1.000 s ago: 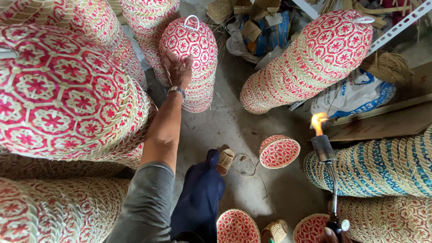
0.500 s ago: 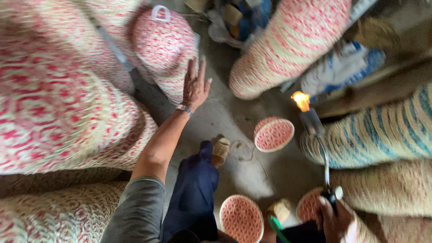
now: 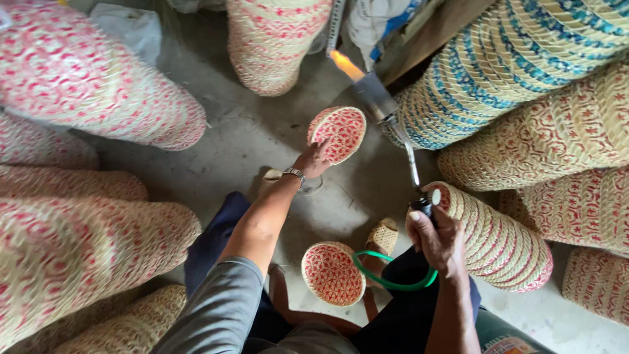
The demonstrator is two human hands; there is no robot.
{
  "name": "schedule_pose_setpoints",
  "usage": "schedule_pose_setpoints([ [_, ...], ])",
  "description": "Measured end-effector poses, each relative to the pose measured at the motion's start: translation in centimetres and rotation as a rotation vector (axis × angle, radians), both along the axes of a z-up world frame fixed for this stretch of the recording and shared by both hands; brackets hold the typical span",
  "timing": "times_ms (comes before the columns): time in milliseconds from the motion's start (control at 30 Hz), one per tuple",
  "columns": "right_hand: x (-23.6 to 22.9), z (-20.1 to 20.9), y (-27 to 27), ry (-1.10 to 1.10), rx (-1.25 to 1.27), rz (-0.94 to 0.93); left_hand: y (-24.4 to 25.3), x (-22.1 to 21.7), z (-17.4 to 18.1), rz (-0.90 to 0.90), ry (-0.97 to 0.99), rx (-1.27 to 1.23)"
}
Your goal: The person sits on the floor and uses a blowtorch to apply flame to the surface of woven baskets. The person picks up each basket, rotates it to treat different sides, and places it back into a stack.
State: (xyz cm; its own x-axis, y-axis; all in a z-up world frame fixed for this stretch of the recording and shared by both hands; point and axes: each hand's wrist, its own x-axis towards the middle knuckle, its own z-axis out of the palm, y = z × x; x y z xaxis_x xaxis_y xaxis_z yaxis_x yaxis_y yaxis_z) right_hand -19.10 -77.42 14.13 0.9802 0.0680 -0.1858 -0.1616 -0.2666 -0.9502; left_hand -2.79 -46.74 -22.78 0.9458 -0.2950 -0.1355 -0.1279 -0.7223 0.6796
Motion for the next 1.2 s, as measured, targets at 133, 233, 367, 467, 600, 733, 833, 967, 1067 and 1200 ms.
schedule_pose_setpoints([
  [133, -0.3, -1.4, -1.7, 0.144, -0.024, -0.106, -2.5, 1.8, -1.4, 0.373, -0.055, -0.110],
  [233, -0.2, -2.3, -3.1, 0.163, -0.022, -0.135, -1.8, 3.6, -1.9, 0.394, -0.263, 0.056],
  [367, -0.2, -3.1, -4.0, 0.164, 0.010, -0.187, -1.2, 5.1, -2.4, 0.475, -0.008, 0.036],
  [467, 0.1, -3.2, -4.4, 0.135, -0.090, -0.170, -2.6, 3.6, -2.8, 0.477, 0.042, 0.037],
  [600, 0.3, -2.9, -4.2, 0.162, -0.130, -0.142, -5.1, -1.5, -3.0, 0.487, 0.106, -0.023],
  [733, 0.8, -2.3, -3.6, 0.181, -0.060, -0.166, -7.4, -7.8, -1.5, 0.519, 0.164, -0.161],
  [833, 0.9, -2.0, -3.2, 0.172, -0.033, -0.175, -8.3, -13.0, 0.6, 0.566, 0.233, -0.293],
  [967, 1.2, -1.9, -2.8, 0.180, 0.027, -0.210, -8.2, -18.3, 3.6, 0.678, 0.342, -0.531],
  [1067, 1.3, -1.8, -2.5, 0.170, 0.063, -0.192, -6.8, -22.1, 5.5, 0.792, 0.405, -0.750],
  [1200, -0.6, -1.1, -1.1, 0.134, -0.018, -0.153, -3.1, -22.8, 8.2, 0.926, 0.345, -1.117],
])
